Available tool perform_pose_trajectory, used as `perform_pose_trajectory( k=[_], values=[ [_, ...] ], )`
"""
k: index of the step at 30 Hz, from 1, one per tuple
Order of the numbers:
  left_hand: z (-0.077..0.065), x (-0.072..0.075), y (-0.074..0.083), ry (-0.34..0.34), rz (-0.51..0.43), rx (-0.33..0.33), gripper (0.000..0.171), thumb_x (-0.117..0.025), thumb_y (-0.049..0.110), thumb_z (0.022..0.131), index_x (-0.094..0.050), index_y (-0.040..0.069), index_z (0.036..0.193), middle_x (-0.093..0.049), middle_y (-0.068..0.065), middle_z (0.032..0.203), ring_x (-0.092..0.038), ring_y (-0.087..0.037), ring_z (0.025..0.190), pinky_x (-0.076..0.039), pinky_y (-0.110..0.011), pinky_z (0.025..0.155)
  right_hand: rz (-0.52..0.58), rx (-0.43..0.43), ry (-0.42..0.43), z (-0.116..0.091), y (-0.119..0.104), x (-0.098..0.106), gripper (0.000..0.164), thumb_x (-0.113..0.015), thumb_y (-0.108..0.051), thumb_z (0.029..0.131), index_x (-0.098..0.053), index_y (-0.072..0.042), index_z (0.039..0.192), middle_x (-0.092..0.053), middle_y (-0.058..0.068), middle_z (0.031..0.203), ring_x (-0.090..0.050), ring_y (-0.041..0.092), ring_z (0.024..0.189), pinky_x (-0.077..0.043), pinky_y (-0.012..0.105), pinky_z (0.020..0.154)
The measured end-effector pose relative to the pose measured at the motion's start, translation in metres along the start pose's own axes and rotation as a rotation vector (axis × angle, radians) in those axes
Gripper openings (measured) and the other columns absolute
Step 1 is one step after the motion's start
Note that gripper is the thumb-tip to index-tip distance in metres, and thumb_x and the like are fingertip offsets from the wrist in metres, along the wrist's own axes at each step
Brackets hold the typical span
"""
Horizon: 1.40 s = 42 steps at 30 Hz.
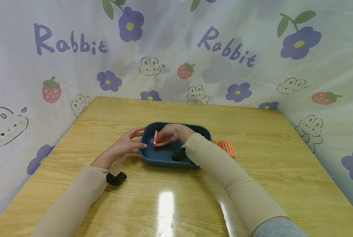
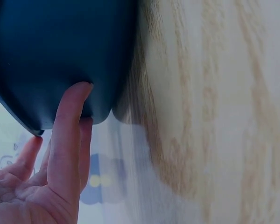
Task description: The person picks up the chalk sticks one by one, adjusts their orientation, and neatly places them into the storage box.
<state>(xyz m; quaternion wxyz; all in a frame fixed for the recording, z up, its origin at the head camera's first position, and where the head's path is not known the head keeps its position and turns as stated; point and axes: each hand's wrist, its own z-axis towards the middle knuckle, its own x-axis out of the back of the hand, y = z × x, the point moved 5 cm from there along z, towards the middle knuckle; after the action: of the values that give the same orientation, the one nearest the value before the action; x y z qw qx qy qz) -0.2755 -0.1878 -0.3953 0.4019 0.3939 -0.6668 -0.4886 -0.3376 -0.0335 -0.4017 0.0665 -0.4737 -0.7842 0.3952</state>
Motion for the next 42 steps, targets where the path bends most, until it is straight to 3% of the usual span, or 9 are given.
perform_pose_trajectory(
  k=[9,15,21,29,42],
  values=[
    [0.000,0.000,0.000,-0.004,-0.011,0.006,0.079,-0.066,0.007,0.085,-0.020,0.014,0.149,-0.026,-0.021,0.144,-0.048,-0.038,0.116,-0.053,-0.044,0.077,-0.025,-0.004,0.005,0.002,0.002,-0.001,0.034,-0.045,0.014,0.091,-0.044,0.011,0.125,-0.052,0.023,0.098,-0.055,0.033,0.088,-0.045,0.042,0.093],
    [0.001,-0.001,0.000,-0.008,-0.025,0.003,0.079,-0.066,0.006,0.085,-0.020,0.014,0.149,-0.026,-0.021,0.144,-0.047,-0.038,0.117,-0.053,-0.043,0.078,-0.086,0.004,0.035,-0.002,-0.001,0.002,0.030,-0.047,0.009,0.092,-0.048,0.014,0.122,-0.054,0.024,0.107,-0.053,0.034,0.105,-0.045,0.042,0.093],
    [0.001,-0.001,0.000,0.000,-0.031,0.002,0.079,-0.066,0.005,0.085,-0.020,0.014,0.149,-0.026,-0.021,0.144,-0.044,-0.039,0.119,-0.053,-0.043,0.077,-0.111,0.021,0.023,-0.009,-0.004,0.004,0.041,-0.047,0.008,0.092,-0.040,0.010,0.133,-0.047,0.026,0.127,-0.044,0.036,0.120,-0.043,0.042,0.096],
    [0.000,0.000,0.001,0.012,-0.015,0.004,0.080,-0.067,0.006,0.085,-0.020,0.013,0.149,-0.026,-0.022,0.144,-0.055,-0.033,0.106,-0.053,-0.044,0.077,-0.071,0.067,0.000,-0.021,-0.010,0.008,0.051,-0.048,0.008,0.092,-0.033,0.003,0.141,-0.042,0.024,0.136,-0.042,0.034,0.124,-0.042,0.044,0.096],
    [0.000,-0.001,0.001,0.006,-0.004,-0.001,0.081,-0.068,0.009,0.084,-0.019,0.014,0.149,-0.025,-0.023,0.145,-0.055,-0.035,0.107,-0.053,-0.043,0.078,-0.081,0.161,-0.060,-0.054,-0.015,0.015,0.049,-0.043,0.002,0.096,-0.027,0.004,0.143,-0.032,0.022,0.143,-0.036,0.034,0.128,-0.040,0.044,0.098]
  ],
)
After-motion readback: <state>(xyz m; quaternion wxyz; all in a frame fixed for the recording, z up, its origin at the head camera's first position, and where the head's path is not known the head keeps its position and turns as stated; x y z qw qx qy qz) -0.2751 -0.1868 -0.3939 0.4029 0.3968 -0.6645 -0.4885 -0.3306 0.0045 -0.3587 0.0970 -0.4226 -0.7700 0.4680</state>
